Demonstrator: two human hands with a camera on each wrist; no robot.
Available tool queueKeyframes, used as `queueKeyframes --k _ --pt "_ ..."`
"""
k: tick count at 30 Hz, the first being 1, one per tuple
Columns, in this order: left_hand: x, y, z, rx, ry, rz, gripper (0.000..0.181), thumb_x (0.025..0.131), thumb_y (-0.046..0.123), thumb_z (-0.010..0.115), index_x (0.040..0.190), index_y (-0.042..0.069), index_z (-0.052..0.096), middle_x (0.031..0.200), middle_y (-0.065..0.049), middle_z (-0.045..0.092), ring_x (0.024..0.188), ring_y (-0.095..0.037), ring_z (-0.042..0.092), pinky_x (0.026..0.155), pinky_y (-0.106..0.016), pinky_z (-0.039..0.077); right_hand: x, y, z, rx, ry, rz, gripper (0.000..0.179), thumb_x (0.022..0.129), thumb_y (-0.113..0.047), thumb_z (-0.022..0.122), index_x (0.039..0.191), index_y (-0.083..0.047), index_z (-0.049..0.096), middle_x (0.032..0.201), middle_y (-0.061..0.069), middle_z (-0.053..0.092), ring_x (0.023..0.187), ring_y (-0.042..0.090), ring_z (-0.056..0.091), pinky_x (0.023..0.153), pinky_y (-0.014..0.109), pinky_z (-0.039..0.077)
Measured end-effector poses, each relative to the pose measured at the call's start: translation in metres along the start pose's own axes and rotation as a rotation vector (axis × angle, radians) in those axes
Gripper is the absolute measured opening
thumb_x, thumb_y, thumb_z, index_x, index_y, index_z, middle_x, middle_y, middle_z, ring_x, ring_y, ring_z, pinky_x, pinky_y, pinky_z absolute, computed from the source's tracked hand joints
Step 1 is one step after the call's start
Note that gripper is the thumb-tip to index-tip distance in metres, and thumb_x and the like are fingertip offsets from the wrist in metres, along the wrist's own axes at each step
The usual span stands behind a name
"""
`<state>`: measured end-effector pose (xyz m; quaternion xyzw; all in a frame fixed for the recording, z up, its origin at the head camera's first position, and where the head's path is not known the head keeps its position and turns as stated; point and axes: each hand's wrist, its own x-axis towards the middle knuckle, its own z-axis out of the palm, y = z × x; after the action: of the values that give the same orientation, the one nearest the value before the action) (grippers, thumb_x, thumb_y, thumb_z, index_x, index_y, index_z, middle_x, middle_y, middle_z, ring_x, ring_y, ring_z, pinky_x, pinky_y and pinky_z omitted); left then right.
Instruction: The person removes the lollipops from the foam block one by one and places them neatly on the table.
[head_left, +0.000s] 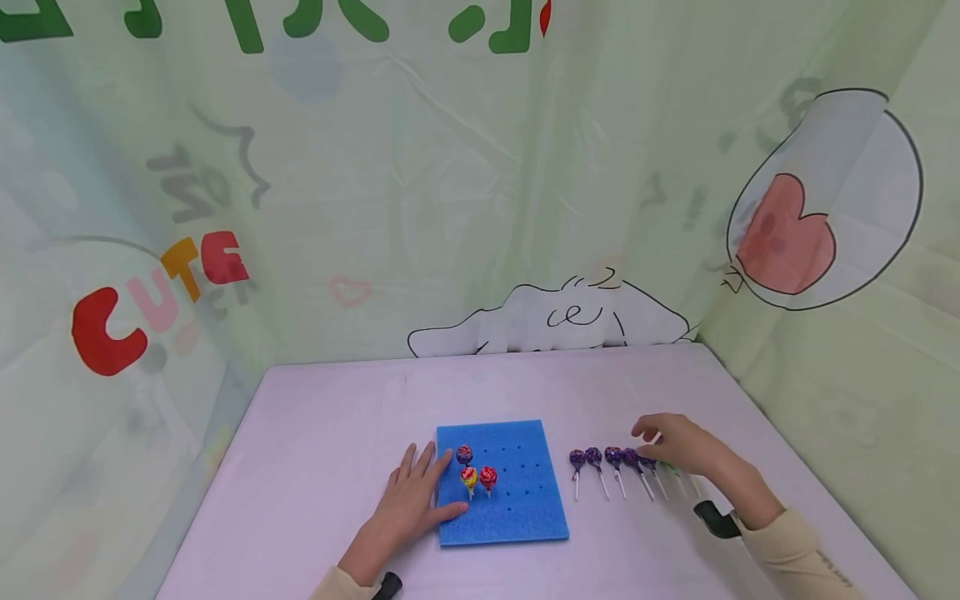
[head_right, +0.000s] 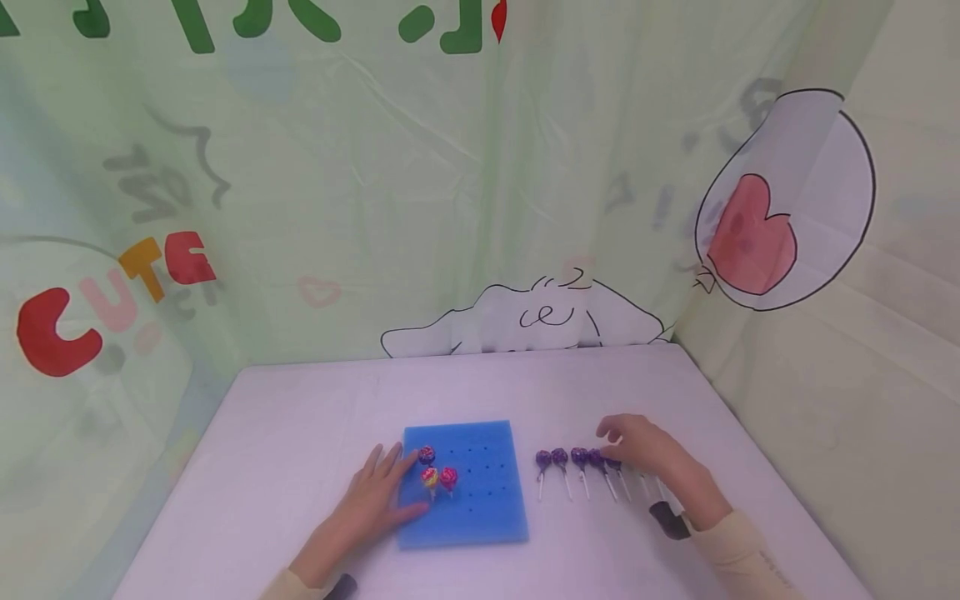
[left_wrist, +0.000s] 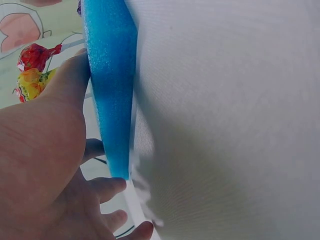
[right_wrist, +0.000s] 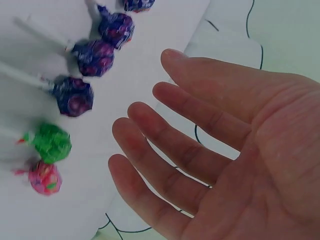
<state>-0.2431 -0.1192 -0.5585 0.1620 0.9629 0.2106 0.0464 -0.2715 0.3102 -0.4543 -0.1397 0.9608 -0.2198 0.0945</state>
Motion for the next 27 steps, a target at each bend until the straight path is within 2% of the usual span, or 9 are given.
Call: queueKeyframes --k 15,21,27 --pt "-0.002 0.002 -0.003 -0.019 0.003 0.012 0.090 0.087 0.069 0.061 0.156 0.016 0.038 0.166 -0.018 0.025 0.154 -0.047 0.013 0.116 -0.070 0.023 0.001 -0.029 0.024 0.021 0.104 -0.016 0.024 0.091 -0.010 0.071 0.112 0.001 0.069 0.104 0.015 0.070 0.088 0.023 0.065 0.074 0.039 0.058" --pt "-0.001 -0.001 0.000 -0.013 0.007 0.014 0.090 0.087 0.070 0.061 0.156 0.017 0.038 0.166 -0.018 0.025 0.154 -0.047 0.012 0.116 -0.070 0.024 0.002 -0.034 0.037 0.021 0.141 -0.056 0.026 0.091 -0.010 0.073 0.115 -0.001 0.069 0.110 0.015 0.071 0.090 0.020 0.066 0.075 0.036 0.059" --pt "0.000 -0.001 -0.001 -0.019 0.009 0.018 0.090 0.087 0.069 0.062 0.156 0.017 0.039 0.166 -0.018 0.025 0.153 -0.048 0.013 0.116 -0.070 0.024 0.004 -0.042 0.047 0.043 0.143 -0.073 0.026 0.091 -0.009 0.072 0.116 -0.003 0.069 0.111 0.014 0.071 0.091 0.019 0.068 0.077 0.034 0.060"
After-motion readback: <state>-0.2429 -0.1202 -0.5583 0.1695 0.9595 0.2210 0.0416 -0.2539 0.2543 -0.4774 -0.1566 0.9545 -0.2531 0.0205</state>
